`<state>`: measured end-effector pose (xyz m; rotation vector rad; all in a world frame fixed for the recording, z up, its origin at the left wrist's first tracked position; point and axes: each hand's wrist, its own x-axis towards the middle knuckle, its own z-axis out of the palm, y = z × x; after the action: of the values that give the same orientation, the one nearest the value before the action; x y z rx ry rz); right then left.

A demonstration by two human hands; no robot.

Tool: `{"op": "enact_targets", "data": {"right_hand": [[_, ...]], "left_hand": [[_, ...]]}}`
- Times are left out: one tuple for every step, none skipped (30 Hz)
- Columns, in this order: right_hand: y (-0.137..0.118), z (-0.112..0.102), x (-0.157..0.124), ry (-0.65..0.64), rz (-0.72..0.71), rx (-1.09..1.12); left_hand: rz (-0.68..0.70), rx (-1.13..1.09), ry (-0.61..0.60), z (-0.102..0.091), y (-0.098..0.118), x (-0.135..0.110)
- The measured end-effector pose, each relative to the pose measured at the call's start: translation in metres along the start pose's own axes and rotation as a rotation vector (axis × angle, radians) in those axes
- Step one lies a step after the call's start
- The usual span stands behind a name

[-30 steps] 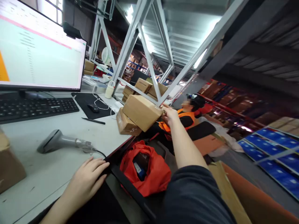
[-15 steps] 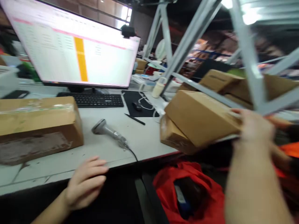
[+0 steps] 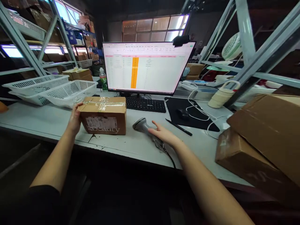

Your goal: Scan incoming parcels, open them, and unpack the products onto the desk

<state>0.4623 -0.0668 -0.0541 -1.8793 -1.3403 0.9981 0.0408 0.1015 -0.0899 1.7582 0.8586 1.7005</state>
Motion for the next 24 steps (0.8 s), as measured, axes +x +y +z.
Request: {"op": "enact_targets", "data": {"right_hand": [[-0.005, 0.007, 0.005, -0.075, 0.047, 0.086], [-0.009, 0.011, 0.007, -0.125, 0.081, 0.152], [-0.012, 0.014, 0.008, -0.156, 0.1, 0.193], [-0.013, 0.017, 0.008, -0.166, 0.102, 0.208], [-0.012, 0.019, 0.006, -0.16, 0.089, 0.198], [-0.011, 0.021, 0.002, -0.14, 0.059, 0.176], [-0.008, 0.023, -0.003, -0.106, 0.012, 0.155], [-0.003, 0.025, -0.01, -0.058, -0.053, 0.141], [0.002, 0.027, -0.019, 0.004, -0.128, 0.132], [0.007, 0.029, -0.029, 0.07, -0.202, 0.129], [0.013, 0.03, -0.04, 0.128, -0.265, 0.118], [0.017, 0.032, -0.052, 0.147, -0.304, 0.09], [0.019, 0.034, -0.064, 0.121, -0.332, 0.042], [0.019, 0.037, -0.075, 0.072, -0.356, -0.022], [0.018, 0.042, -0.084, 0.014, -0.387, -0.096], [0.015, 0.048, -0.092, -0.038, -0.431, -0.177], [0.011, 0.055, -0.098, -0.075, -0.481, -0.264], [0.007, 0.064, -0.103, -0.098, -0.534, -0.352], [0.003, 0.073, -0.106, -0.111, -0.58, -0.435], [0.0, 0.082, -0.108, -0.123, -0.616, -0.513], [-0.002, 0.091, -0.108, -0.139, -0.648, -0.583], [-0.005, 0.1, -0.109, -0.148, -0.682, -0.645], [-0.007, 0.107, -0.108, -0.146, -0.725, -0.696], [-0.01, 0.114, -0.107, -0.137, -0.777, -0.74]], "left_hand": [[0.008, -0.028, 0.009, 0.007, -0.004, -0.001], [0.013, -0.071, 0.027, 0.014, -0.007, -0.003], [0.015, -0.129, 0.047, 0.02, -0.008, -0.004], [0.016, -0.192, 0.066, 0.024, -0.008, -0.005], [0.016, -0.254, 0.079, 0.028, -0.008, -0.006], [0.016, -0.305, 0.088, 0.031, -0.008, -0.006], [0.016, -0.338, 0.095, 0.032, -0.008, -0.006], [0.017, -0.348, 0.098, 0.033, -0.008, -0.006], [0.017, -0.353, 0.099, 0.033, -0.009, -0.006], [0.019, -0.36, 0.099, 0.033, -0.01, -0.006], [0.021, -0.37, 0.097, 0.033, -0.011, -0.007], [0.024, -0.379, 0.092, 0.033, -0.011, -0.007], [0.029, -0.384, 0.087, 0.033, -0.011, -0.007], [0.035, -0.388, 0.086, 0.033, -0.011, -0.007], [0.039, -0.389, 0.089, 0.032, -0.011, -0.007], [0.041, -0.39, 0.093, 0.032, -0.01, -0.007], [0.04, -0.393, 0.096, 0.032, -0.01, -0.007], [0.035, -0.397, 0.095, 0.032, -0.01, -0.007], [0.032, -0.401, 0.092, 0.032, -0.01, -0.007], [0.032, -0.402, 0.088, 0.031, -0.01, -0.007], [0.033, -0.401, 0.084, 0.031, -0.01, -0.007], [0.036, -0.402, 0.082, 0.031, -0.011, -0.008], [0.038, -0.404, 0.082, 0.031, -0.011, -0.008], [0.041, -0.41, 0.083, 0.031, -0.011, -0.008]]}}
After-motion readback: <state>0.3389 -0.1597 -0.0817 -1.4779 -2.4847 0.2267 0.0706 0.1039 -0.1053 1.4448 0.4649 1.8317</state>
